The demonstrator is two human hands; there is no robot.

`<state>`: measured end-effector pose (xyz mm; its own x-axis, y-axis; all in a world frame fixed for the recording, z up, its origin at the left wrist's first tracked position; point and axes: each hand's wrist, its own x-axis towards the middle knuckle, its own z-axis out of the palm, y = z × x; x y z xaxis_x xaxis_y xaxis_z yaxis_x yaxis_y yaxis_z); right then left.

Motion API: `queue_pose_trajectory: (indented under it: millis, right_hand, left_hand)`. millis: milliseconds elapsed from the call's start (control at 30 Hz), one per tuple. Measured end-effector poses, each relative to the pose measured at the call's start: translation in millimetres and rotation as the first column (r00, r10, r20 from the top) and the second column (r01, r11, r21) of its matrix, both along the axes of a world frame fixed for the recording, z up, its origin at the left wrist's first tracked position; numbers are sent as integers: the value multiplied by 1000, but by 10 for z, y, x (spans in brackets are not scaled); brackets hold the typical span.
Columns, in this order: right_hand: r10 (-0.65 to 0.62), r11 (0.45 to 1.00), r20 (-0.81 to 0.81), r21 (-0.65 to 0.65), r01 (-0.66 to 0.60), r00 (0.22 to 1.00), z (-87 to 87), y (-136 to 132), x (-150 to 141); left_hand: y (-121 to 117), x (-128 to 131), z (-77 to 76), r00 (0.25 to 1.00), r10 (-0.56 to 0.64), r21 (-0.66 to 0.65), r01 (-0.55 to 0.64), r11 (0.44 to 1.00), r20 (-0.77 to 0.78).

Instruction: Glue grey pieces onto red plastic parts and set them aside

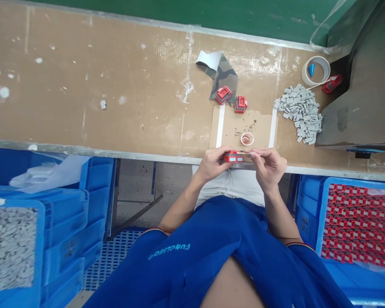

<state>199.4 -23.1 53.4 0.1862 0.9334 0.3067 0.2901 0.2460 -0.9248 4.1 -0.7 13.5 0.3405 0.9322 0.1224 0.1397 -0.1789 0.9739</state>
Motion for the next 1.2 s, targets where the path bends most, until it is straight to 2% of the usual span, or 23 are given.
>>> queue_pose_trajectory:
  millis: [200,367,433,533,633,767,867,933,1000,1100,1200]
  right_hand:
    - [18,999,44,43,-20,999,-48,23,-52]
    - [39,996,106,80,-47,994,13,0,-45]
    - [7,993,101,113,-19,995,50,25,7]
    - [-111,977,99,193,90,989,66,138,92]
    - [-160,969,185,216,118,970,9,279,97]
    - [-70,991,324,130,29,944,-118,384,53]
    - [-11,993,396,111,-35,918,-133,464,219]
    - [-85,994,480,101,42,873,-86,571,461]
    - [-143,988,598,45,145,788,-27,722,737]
    - [-39,982,732,-99,163,680,22,967,1033]
    - [46,963,778,-202,180,627,28,1141,1111]
  left_hand:
    - [2,-3,-5,1000,3,42,-2,999,-30]
    - [1,-8,-6,1000,-3,47,4,999,-22]
    - [2,-6,-7,1000,-2,44,3,999,-19]
    - [6,0,-5,1000,-3,37,3,999,-2]
    - [9,-3,6,1000,-15,24,15,1000,19]
    - [8,-26,6,1000,-12,14,12,1000,10]
    - [9,-38,-22,1000,-12,18,12,1000,16]
    - [14,-38,-41,999,-14,26,13,1000,29]
    - [21,-34,-49,999,-19,40,18,999,39]
    - [30,-27,-39,999,-34,55,32,998,43]
    - [34,-24,-22,998,-38,58,35,998,52]
